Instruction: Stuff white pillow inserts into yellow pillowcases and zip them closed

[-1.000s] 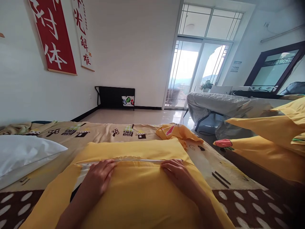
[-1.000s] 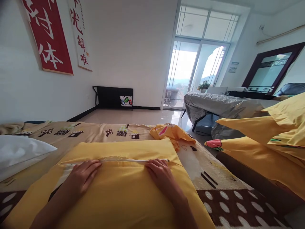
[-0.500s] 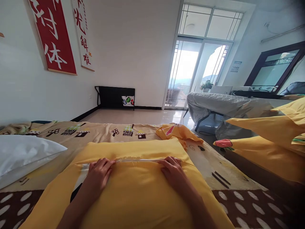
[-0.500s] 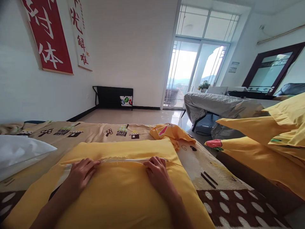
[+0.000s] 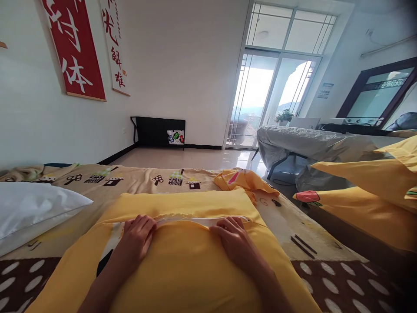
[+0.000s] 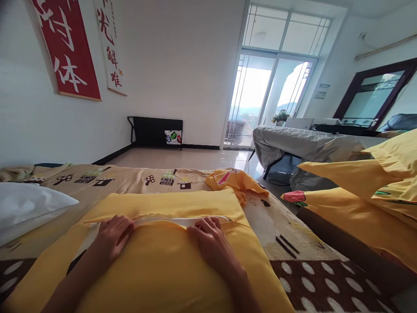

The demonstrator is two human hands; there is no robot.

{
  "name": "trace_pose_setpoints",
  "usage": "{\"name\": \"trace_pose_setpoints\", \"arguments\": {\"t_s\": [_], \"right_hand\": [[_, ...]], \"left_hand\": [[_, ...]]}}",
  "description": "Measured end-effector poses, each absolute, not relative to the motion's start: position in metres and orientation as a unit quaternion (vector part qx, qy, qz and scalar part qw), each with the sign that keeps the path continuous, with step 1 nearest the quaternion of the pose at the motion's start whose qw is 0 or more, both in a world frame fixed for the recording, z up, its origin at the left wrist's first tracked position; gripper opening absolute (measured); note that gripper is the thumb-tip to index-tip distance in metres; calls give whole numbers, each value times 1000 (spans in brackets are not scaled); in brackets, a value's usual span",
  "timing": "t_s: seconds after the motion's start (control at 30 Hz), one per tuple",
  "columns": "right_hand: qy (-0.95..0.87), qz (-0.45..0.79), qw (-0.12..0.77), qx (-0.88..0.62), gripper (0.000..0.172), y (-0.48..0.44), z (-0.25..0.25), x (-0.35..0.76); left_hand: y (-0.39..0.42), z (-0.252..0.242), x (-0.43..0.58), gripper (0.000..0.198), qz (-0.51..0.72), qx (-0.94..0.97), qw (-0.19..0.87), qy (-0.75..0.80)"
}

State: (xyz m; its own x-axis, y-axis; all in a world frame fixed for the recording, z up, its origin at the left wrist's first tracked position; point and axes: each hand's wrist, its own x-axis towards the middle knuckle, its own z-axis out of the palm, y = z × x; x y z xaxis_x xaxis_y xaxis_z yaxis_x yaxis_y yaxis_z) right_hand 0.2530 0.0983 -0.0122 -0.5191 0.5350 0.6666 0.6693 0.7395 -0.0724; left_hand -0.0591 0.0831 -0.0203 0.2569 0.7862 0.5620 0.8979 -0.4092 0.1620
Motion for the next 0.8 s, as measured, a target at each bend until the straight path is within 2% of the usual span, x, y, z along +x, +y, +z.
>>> {"name": "trace_pose_setpoints", "arguments": {"t_s": [0.23,0.6,0.8], "right_hand": [[-886,-49,337,-315,37,86,-7,239],[-891,17,287,-352,25,84,-3,256],[-864,56,253,-432,24,84,8,292]], "left_hand": [[81,-18,-59,22,-294,-803,93,-511],[77,-16,-58,44,-263,-848,78,-453],[69,-7,-54,34,-256,-860,60,-437]]}}
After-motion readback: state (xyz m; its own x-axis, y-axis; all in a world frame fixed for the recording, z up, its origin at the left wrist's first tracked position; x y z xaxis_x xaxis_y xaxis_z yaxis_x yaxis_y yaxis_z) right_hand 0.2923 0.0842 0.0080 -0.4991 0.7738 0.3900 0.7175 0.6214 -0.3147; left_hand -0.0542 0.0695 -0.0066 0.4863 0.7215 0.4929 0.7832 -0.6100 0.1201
